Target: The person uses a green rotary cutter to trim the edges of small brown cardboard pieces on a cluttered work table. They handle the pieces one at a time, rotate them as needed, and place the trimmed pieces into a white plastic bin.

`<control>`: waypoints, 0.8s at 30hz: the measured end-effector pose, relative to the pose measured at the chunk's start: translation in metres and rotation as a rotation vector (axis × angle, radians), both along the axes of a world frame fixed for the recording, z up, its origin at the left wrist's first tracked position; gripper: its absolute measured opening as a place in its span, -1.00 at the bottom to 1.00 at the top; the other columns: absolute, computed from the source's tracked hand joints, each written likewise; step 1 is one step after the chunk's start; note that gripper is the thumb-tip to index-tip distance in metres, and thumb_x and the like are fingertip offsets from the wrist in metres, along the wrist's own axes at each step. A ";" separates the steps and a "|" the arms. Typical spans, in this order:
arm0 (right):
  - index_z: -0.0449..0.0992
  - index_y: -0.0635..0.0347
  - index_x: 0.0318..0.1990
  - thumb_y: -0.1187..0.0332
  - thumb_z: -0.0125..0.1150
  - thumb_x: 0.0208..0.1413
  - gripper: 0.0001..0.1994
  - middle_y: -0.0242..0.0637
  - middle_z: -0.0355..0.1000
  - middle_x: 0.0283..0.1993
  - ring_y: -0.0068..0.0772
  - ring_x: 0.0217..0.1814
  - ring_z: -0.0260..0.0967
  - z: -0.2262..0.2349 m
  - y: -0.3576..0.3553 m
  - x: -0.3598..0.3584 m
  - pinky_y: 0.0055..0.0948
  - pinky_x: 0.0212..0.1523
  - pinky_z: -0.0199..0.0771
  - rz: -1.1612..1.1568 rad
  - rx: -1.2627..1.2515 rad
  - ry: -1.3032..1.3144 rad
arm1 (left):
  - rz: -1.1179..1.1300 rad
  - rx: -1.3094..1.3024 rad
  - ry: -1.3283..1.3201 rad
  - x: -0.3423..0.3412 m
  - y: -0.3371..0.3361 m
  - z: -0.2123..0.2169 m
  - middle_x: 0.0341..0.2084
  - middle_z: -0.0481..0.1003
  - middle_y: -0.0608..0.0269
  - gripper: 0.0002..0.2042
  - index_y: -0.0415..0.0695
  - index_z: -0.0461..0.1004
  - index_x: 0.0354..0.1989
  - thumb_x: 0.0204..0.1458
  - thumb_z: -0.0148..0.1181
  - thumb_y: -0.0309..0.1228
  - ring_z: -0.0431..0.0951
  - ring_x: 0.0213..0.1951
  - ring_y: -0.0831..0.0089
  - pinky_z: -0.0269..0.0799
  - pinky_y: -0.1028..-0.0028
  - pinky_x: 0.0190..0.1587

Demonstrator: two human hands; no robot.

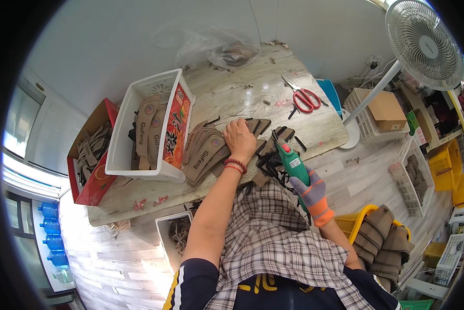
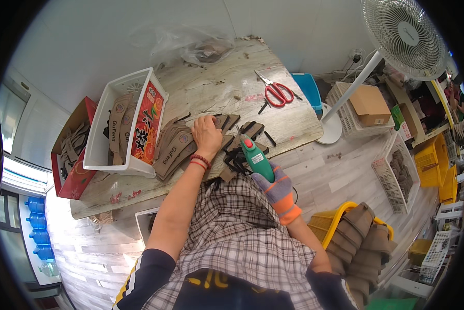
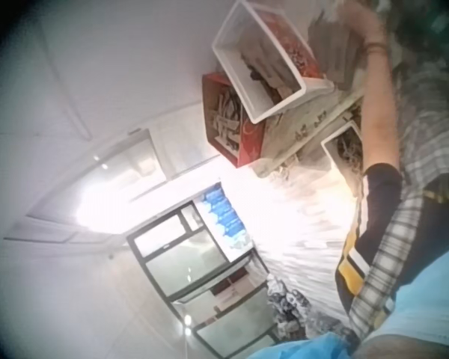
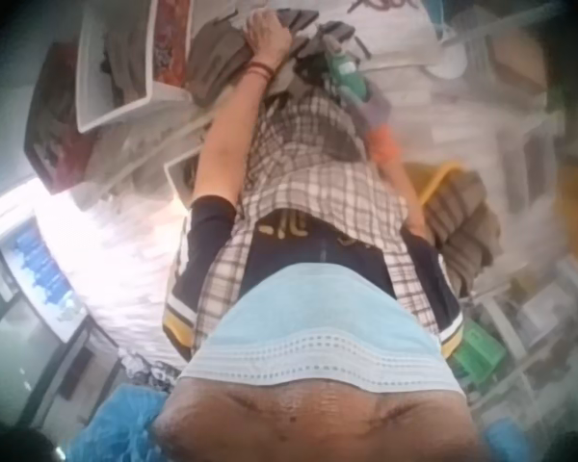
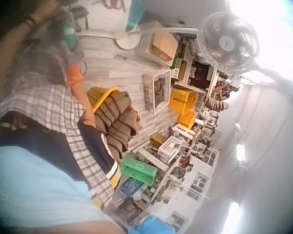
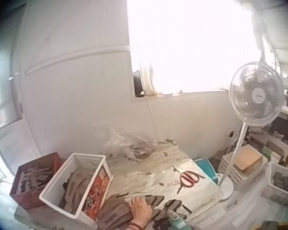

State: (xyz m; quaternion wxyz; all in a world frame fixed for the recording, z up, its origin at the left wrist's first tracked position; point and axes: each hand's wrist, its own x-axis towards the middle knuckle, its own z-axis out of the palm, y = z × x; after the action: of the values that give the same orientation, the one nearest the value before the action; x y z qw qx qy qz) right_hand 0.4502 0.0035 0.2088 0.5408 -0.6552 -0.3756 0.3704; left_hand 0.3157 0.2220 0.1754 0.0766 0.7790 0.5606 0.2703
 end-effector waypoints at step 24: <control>0.38 0.34 0.01 0.28 0.40 -0.04 -0.50 -0.35 0.48 -0.33 -0.69 -0.40 0.35 0.012 0.008 -0.012 -0.66 -0.41 0.39 -0.001 -0.025 0.092 | -0.058 -0.432 -1.390 -0.007 -0.023 0.056 -0.45 0.52 0.34 -0.92 -0.26 0.48 -0.32 -0.01 0.21 -0.61 0.46 -0.46 0.63 0.35 0.64 -0.41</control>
State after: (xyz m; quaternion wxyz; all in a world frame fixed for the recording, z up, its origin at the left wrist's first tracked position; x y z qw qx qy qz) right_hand 0.4385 0.0111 0.2207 0.5493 -0.6444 -0.3454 0.4046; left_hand 0.3085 0.1986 0.2316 0.5741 0.4096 0.4023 0.5837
